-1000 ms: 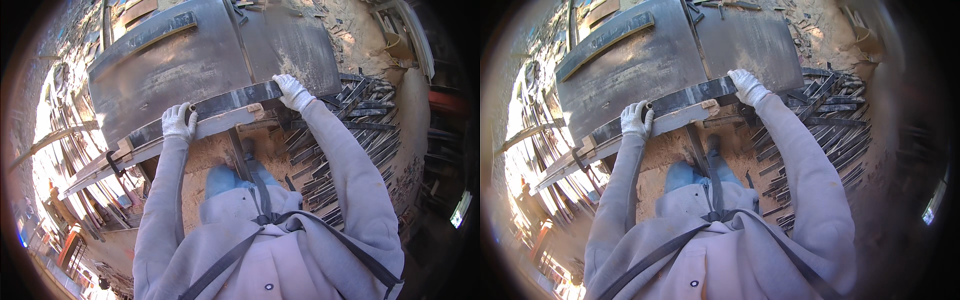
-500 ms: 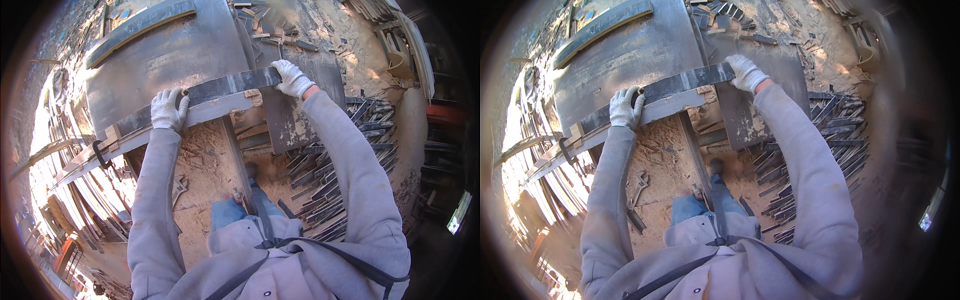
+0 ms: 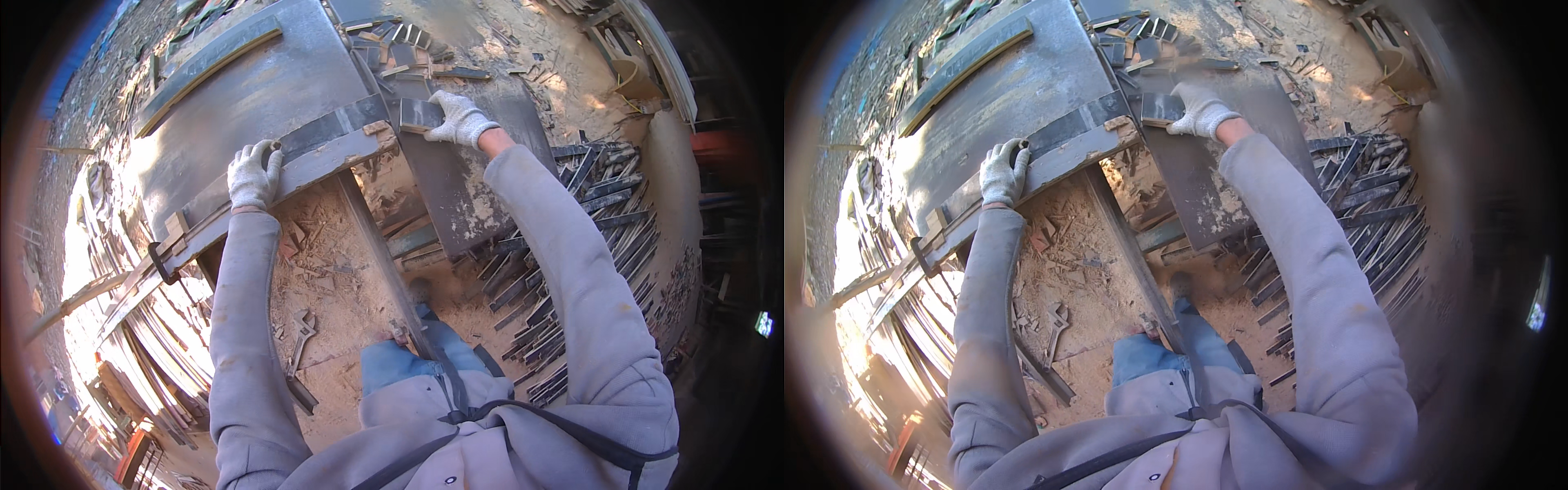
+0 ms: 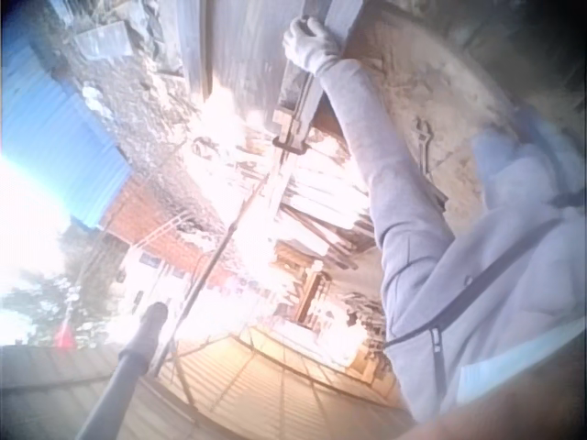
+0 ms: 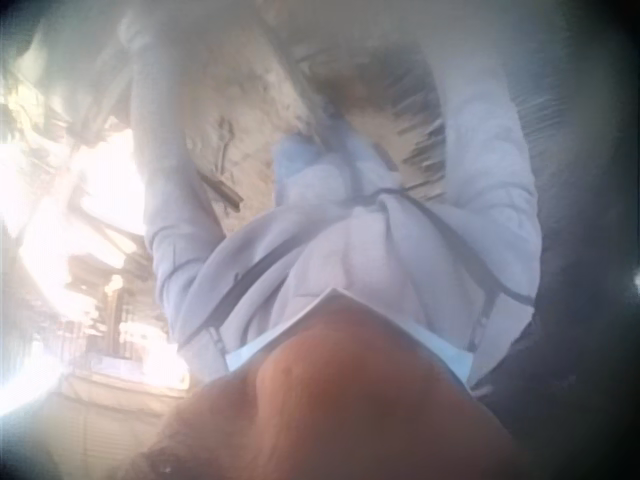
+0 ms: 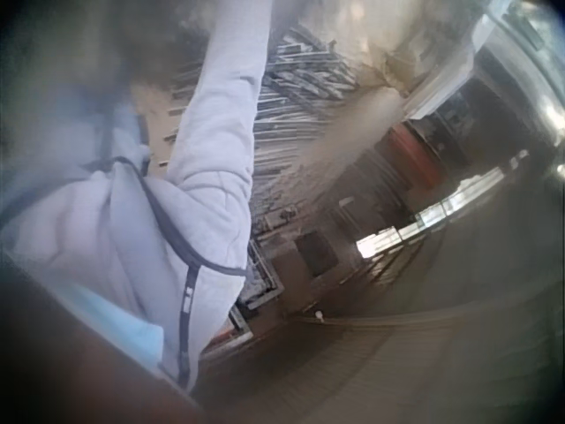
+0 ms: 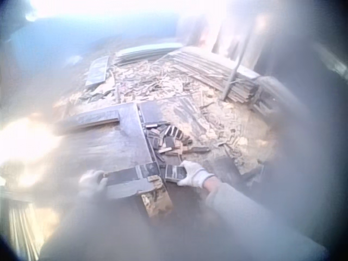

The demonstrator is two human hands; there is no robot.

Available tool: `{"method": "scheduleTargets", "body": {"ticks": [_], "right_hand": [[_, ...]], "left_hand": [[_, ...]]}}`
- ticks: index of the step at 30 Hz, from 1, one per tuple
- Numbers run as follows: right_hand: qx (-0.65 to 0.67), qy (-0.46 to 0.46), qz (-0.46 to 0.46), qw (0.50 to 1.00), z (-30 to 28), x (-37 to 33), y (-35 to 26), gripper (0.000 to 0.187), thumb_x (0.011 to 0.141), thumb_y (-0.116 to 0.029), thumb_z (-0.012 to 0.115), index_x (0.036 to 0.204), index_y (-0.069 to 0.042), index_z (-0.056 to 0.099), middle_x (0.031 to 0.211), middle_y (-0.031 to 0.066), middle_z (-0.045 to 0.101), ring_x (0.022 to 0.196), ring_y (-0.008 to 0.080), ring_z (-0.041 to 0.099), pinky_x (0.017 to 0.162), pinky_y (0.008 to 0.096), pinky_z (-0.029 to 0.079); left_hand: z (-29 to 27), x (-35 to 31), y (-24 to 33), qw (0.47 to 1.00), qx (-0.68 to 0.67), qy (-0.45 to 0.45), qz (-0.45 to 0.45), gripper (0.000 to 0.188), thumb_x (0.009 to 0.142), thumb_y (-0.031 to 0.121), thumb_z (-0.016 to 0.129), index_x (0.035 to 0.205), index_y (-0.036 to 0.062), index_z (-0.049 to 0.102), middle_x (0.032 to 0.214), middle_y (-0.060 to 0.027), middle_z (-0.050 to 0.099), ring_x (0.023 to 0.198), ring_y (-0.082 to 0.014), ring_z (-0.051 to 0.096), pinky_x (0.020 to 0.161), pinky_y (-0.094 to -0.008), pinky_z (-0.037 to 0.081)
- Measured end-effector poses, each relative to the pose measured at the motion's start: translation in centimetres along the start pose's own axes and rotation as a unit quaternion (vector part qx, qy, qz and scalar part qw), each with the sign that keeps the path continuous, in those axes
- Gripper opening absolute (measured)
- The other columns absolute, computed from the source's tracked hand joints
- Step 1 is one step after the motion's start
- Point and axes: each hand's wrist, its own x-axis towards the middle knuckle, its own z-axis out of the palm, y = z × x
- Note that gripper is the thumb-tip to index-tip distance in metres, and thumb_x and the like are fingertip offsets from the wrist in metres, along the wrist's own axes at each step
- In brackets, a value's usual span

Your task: The person picks up and stacks long wooden planks and thin strips in a cluttered workshop. They move between piles, select pieces, and arrange them on a workbench and the floor.

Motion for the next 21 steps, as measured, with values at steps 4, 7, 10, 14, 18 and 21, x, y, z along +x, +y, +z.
{"method": "scheduleTargets", "body": {"ticks": [4,7,10,14,18,21], "right_hand": [[0.359,-0.048,0.182,0.914,-0.3,-9.6,3.2,0.076,0.081,-0.052,0.087,0.129,0.0,0.061,0.11,0.0164,0.07,0.091,0.0265,0.073,0.077,0.04,0.061],[0.571,-0.074,0.212,0.79,-2.0,-15.8,3.8,0.055,0.092,-0.041,0.081,0.125,0.0,0.063,0.103,0.0121,0.07,0.08,0.0151,0.069,0.065,0.032,0.06],[0.554,0.01,0.211,0.805,-3.0,-18.7,4.2,0.056,0.089,-0.039,0.085,0.125,0.0,0.065,0.104,0.0103,0.071,0.083,0.0152,0.07,0.07,0.0314,0.059],[0.466,0.093,0.23,0.85,-5.7,-20.2,3.0,0.063,0.083,-0.036,0.09,0.128,0.002,0.066,0.107,0.0089,0.072,0.088,0.0146,0.07,0.075,0.0303,0.058],[0.363,0.158,0.278,0.875,-7.3,-25.9,1.6,0.073,0.077,-0.043,0.092,0.129,0.002,0.067,0.118,0.0141,0.071,0.104,0.0232,0.07,0.086,0.0352,0.057],[0.123,0.182,0.229,0.948,-13.0,-27.3,-1.9,0.08,0.068,-0.049,0.092,0.128,-0.003,0.067,0.124,0.021,0.066,0.117,0.0372,0.064,0.1,0.0444,0.052]], "left_hand": [[0.8,-0.4,-0.2,1.0,-0.014,-0.008,-0.008,0.037,0.098,0.044,0.065,0.125,0.0199,0.071,0.12,-0.0103,0.069,0.118,-0.0323,0.062,0.103,-0.0465,0.047],[-0.4,-0.6,0.8,1.0,-0.016,-0.006,0.003,0.036,0.098,0.044,0.065,0.124,0.0188,0.071,0.119,-0.011,0.069,0.117,-0.0329,0.062,0.103,-0.0471,0.047],[-2.0,-1.0,3.2,0.999,-0.034,-0.026,0.0,0.035,0.098,0.042,0.065,0.123,0.0178,0.07,0.119,-0.0111,0.069,0.117,-0.0338,0.062,0.103,-0.0477,0.047],[-4.8,-3.6,5.0,0.999,-0.032,0.001,0.01,0.035,0.097,0.039,0.067,0.124,0.0162,0.069,0.116,-0.012,0.068,0.114,-0.0346,0.062,0.103,-0.0484,0.047],[-8.4,-8.9,8.3,0.998,-0.053,-0.032,0.007,0.035,0.096,0.038,0.068,0.124,0.0163,0.068,0.115,-0.0111,0.068,0.112,-0.0344,0.061,0.103,-0.0477,0.046],[-12.7,-6.8,12.3,0.997,-0.057,-0.047,0.008,0.036,0.095,0.036,0.069,0.124,0.0154,0.068,0.116,-0.0119,0.067,0.112,-0.0355,0.061,0.103,-0.0492,0.045]]}}
